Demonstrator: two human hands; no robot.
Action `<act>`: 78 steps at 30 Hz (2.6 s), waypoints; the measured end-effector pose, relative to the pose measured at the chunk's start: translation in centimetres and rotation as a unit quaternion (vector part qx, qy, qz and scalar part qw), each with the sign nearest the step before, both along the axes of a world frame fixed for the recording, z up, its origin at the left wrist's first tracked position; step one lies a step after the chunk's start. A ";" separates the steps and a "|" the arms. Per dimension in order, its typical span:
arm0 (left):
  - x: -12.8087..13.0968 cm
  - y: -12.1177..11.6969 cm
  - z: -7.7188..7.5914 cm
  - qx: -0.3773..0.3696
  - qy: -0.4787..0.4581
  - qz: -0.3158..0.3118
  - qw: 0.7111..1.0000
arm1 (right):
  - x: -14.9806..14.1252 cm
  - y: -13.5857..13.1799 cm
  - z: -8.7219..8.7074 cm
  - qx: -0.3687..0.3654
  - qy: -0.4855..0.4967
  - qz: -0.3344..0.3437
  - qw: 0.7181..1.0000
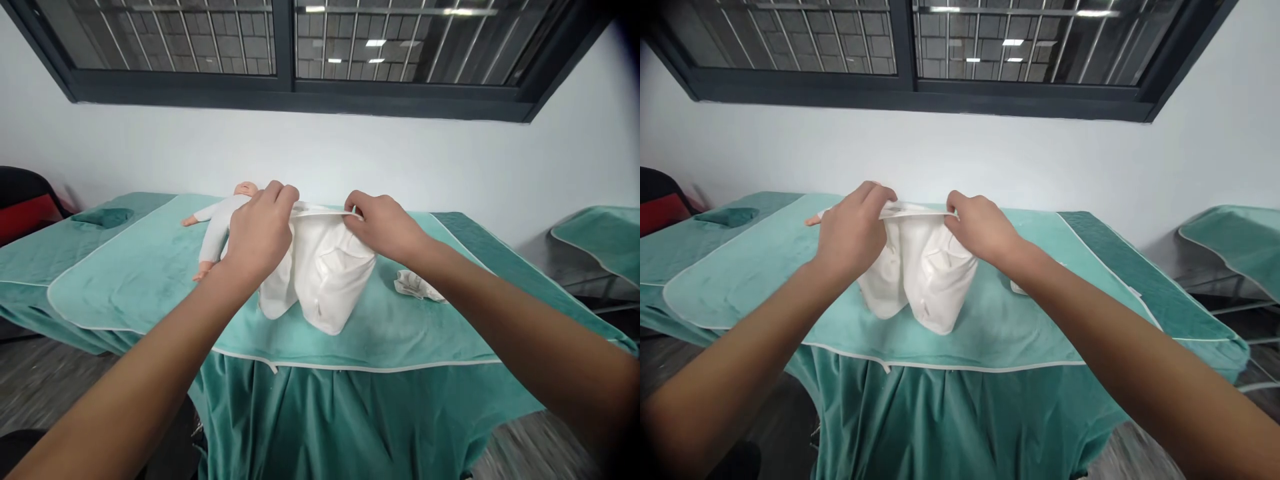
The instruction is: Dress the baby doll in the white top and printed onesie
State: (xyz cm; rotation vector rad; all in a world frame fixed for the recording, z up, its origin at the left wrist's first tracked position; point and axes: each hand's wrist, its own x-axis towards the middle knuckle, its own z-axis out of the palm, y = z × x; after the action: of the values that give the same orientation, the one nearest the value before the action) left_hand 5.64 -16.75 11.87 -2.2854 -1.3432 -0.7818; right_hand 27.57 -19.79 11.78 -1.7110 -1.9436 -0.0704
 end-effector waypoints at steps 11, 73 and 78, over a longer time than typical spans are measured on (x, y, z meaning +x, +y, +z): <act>-2.9 3.9 -5.5 -0.139 -0.191 0.016 0.972 | 5.0 2.2 -7.2 -0.021 -0.052 -0.078 0.995; 11.3 17.3 -22.3 -0.193 0.055 0.033 0.979 | 4.4 18.0 -22.3 -0.157 -0.063 -0.069 0.983; 10.9 15.4 -22.2 -0.215 0.065 0.008 0.974 | 3.1 13.2 -22.8 -0.123 -0.082 0.023 0.989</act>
State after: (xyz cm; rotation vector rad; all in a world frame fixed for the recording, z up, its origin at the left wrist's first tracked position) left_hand 16.55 -1.36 -10.32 -2.5899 -1.5890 -0.3499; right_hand 30.70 -6.61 -11.02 -1.8662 -2.1878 0.0510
